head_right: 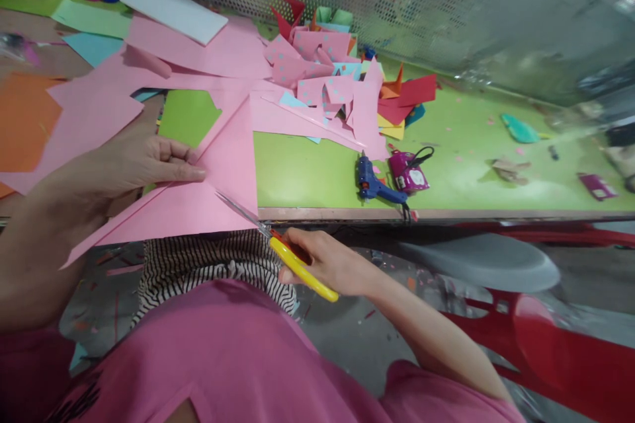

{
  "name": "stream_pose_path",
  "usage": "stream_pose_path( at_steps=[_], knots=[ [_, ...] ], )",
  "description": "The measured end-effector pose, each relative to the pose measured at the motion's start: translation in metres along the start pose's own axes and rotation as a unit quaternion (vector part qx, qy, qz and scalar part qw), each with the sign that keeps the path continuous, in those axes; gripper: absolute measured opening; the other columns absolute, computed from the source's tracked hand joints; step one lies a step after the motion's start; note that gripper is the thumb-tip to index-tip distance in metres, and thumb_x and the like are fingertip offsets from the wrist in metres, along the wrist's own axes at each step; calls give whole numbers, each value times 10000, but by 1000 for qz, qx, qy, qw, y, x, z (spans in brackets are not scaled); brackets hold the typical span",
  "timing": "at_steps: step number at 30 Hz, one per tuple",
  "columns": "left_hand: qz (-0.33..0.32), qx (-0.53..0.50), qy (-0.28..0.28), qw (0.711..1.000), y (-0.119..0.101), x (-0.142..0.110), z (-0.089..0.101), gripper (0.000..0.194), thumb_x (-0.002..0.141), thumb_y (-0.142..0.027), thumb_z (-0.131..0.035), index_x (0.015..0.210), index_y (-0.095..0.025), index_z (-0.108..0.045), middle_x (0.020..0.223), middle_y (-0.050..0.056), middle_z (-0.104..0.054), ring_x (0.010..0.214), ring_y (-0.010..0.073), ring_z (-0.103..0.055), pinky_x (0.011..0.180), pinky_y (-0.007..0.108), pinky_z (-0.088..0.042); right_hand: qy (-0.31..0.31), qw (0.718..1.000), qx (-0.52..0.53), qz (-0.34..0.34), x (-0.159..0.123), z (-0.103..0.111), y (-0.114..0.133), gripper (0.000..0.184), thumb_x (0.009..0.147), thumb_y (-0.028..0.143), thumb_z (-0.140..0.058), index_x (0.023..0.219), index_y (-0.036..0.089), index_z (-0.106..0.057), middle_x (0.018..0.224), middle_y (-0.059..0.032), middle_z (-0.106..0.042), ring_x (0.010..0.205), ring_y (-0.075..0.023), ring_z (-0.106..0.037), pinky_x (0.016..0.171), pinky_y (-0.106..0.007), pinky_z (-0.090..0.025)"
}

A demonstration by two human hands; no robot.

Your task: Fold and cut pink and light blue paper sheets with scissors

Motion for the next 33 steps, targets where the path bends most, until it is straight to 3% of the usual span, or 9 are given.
stream_pose_path(
  at_steps=[7,11,20,26,33],
  knots=[
    [-24,-41,-27,999,-2,-2,-1,394,501,-355,-898,825,-210,-728,752,-8,-680,680,139,-635,558,204,-494,7,996,79,-31,-1,-5,-5,318,825,490,-671,841,209,-523,633,49,-603,569,-107,-517,518,-229,-355],
    [-5,-25,6,1000,1,-1,-3,291,600,-376,-857,819,-230,-733,746,-4,-694,648,143,-622,519,213,-455,-4,992,116,-46,-2,-7,-8,313,806,481,-689,811,216,-521,624,52,-621,547,-105,-553,498,-219,-366],
    [-39,-16,-7,999,-1,0,5,251,746,-415,-762,709,-183,-671,644,-31,-627,571,83,-505,513,181,-390,-7,992,118,-41,-1,-8,-13,351,812,512,-698,819,211,-518,622,57,-605,549,-95,-534,513,-219,-376],
    [-45,0,4,999,5,0,0,307,712,-485,-779,765,-195,-691,702,5,-671,611,126,-590,492,200,-426,-16,997,71,0,2,-7,-10,396,822,555,-709,835,202,-531,636,56,-585,589,-89,-482,529,-214,-338],
    [-28,-27,28,999,2,-1,-6,297,631,-437,-836,712,-203,-672,663,-17,-660,620,122,-611,551,196,-490,-3,994,112,3,1,-11,-9,380,849,554,-672,822,205,-526,610,59,-571,555,-86,-499,512,-213,-374]
  ],
)
Point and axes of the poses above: each hand's wrist, its own x-axis towards the middle knuckle, its own z-axis out of the back of the hand, y = z × x, the point moved 5 cm from there along x, towards the middle knuckle
